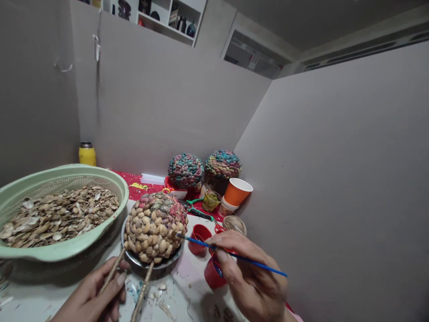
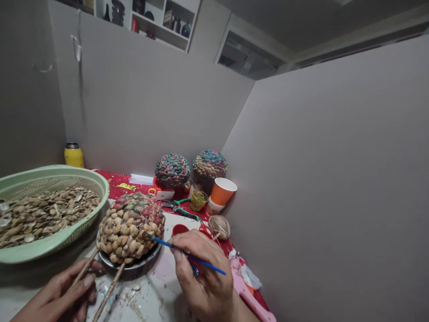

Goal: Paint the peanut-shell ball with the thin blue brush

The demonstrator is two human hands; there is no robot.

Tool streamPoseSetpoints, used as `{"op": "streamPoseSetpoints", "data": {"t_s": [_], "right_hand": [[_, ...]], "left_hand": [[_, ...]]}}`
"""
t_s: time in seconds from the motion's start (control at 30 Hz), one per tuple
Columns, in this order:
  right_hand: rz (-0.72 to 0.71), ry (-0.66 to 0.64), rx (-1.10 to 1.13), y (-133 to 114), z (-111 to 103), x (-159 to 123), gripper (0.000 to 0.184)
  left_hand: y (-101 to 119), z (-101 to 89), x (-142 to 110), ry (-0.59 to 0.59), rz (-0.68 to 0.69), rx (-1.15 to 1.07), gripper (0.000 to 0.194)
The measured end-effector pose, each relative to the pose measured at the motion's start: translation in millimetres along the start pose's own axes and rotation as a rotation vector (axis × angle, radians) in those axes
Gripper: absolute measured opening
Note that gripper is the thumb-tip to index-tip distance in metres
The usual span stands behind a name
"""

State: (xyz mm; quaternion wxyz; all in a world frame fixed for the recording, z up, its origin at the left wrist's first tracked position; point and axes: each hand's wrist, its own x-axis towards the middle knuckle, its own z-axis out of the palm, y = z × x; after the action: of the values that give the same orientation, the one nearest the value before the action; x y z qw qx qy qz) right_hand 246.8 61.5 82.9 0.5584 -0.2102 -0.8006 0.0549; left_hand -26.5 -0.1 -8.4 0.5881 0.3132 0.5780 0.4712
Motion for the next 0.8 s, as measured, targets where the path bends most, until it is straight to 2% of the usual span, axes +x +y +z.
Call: {"op": "streamPoseSetpoints", "data": {"t_s": [0.17, 0.33, 0.47, 0.53, 0.63, 0.8], "right_hand": [[-0.054, -0.02, -0.039, -5.8, 1.1, 3.2, 0.036], [-0.069, -0.027, -0.059, -15.5, 3.0, 7.1, 0.031], [-0.115, 0.027, -0.087, -12.6, 2.2, 7.1, 0.036], [-0.132, 0.003, -0.099, -10.0, 1.9, 6.7, 0.036], [-0.147, -0.052, -0.089, -11.2, 1.9, 6.1, 0.035], [-0.09, -0.026, -0.025, -18.9, 2.9, 4.6, 0.037]], "left_hand": [[-2.7, -2.9, 1.9, -0.033, 0.01, -0.006, 0.104], [-14.8, -11.9, 5.6, -0.079, 0.038, 0.019, 0.093], [-21.9, -18.6, 6.9, -0.101, 0.058, 0.039, 0.08], [-22.8, -20.0, 7.7, -0.098, 0.062, 0.041, 0.076], [-21.4, -19.4, 8.4, -0.112, 0.065, 0.034, 0.077], [-19.2, -16.3, 7.8, -0.094, 0.064, 0.014, 0.086]]}}
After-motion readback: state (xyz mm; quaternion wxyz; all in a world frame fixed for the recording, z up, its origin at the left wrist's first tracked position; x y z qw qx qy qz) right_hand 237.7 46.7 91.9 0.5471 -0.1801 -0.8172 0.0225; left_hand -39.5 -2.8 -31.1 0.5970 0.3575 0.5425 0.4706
